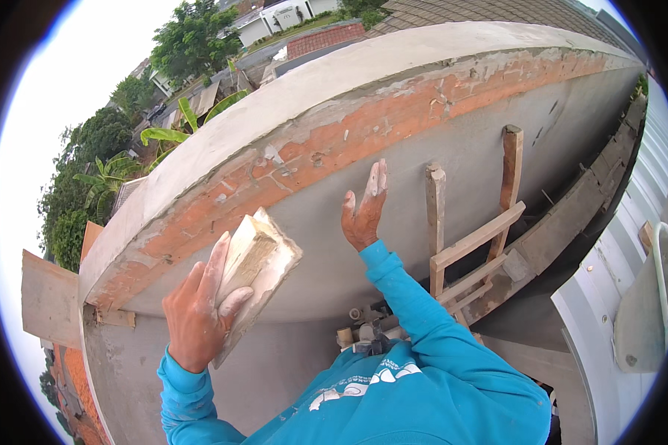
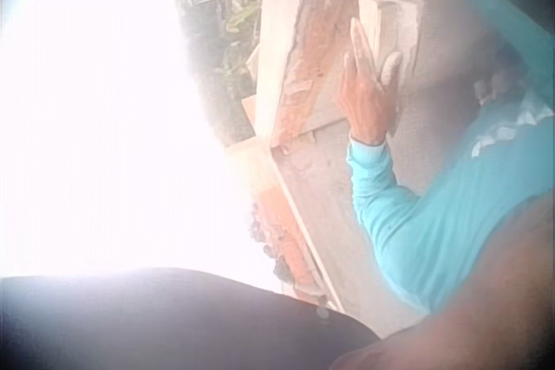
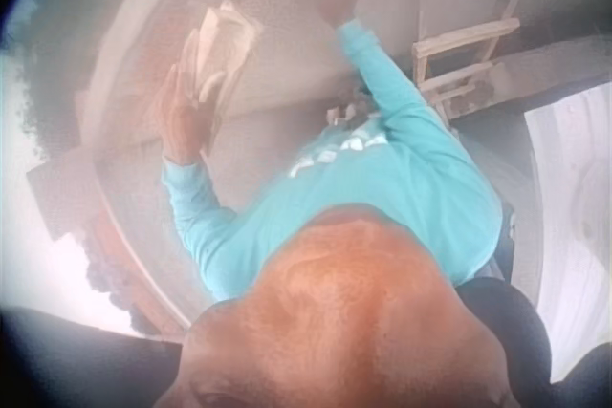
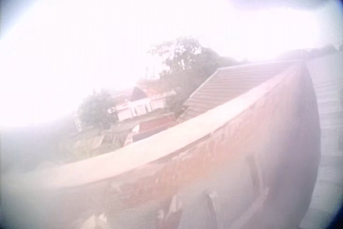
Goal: The person applies wet plaster to a curved wall section using a trowel and a wooden float. They scoop plaster from a bucket, spread it along the wall, and smooth the surface repeatedly. The work is performed on scaffolding with visible wooden supports and a bucket of plaster nearby.
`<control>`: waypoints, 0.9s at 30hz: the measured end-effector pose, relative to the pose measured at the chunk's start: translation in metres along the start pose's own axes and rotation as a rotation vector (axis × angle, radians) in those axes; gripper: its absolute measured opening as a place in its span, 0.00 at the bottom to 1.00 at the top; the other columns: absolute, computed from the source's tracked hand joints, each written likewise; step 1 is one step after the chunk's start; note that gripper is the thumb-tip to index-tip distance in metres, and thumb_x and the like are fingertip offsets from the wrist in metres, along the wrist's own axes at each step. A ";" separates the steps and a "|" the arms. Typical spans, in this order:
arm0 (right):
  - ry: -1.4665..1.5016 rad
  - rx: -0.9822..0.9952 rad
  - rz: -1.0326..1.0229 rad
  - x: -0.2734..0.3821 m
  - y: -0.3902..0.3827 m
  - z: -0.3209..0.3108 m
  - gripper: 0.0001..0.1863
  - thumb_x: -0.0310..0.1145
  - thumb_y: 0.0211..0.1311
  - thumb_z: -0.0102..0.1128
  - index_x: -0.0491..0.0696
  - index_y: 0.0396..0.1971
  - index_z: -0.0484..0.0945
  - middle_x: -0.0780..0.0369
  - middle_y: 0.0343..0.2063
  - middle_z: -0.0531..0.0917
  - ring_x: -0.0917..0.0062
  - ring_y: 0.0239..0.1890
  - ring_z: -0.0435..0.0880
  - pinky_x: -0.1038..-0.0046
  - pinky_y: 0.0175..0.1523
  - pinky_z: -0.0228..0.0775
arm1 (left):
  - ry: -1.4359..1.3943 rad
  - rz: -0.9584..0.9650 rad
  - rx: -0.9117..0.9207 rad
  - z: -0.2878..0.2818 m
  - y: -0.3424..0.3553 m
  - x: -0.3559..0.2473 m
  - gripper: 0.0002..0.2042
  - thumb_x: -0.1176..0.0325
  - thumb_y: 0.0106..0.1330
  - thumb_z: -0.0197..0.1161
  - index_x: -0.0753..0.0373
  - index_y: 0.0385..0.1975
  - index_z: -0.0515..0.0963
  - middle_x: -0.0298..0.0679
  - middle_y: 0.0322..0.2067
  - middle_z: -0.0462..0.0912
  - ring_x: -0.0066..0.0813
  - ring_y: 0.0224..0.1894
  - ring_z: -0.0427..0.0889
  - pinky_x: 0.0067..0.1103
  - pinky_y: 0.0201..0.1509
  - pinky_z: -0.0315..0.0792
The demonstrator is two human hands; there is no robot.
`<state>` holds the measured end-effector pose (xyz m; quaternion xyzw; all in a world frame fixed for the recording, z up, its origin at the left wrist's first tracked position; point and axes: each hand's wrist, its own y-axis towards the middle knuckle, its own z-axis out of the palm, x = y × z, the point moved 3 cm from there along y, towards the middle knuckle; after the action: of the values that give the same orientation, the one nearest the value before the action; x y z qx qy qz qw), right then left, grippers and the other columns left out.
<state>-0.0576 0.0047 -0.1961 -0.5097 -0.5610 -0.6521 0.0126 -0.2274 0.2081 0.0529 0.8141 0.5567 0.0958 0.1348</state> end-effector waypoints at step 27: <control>-0.812 -0.445 0.233 0.220 0.012 -0.475 0.17 0.37 0.72 0.55 0.48 0.56 0.80 0.61 0.38 0.87 0.78 0.40 0.82 0.73 0.50 0.74 | -0.974 0.017 0.127 0.252 -0.032 -0.022 0.20 0.66 0.73 0.52 0.71 0.60 0.70 0.47 0.39 0.82 0.34 0.39 0.80 0.28 0.45 0.72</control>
<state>-0.4653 -0.2306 0.0325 -0.7730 -0.3068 -0.4989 -0.2440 -0.1864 0.1700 -0.1964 0.7755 0.4269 -0.3291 0.3286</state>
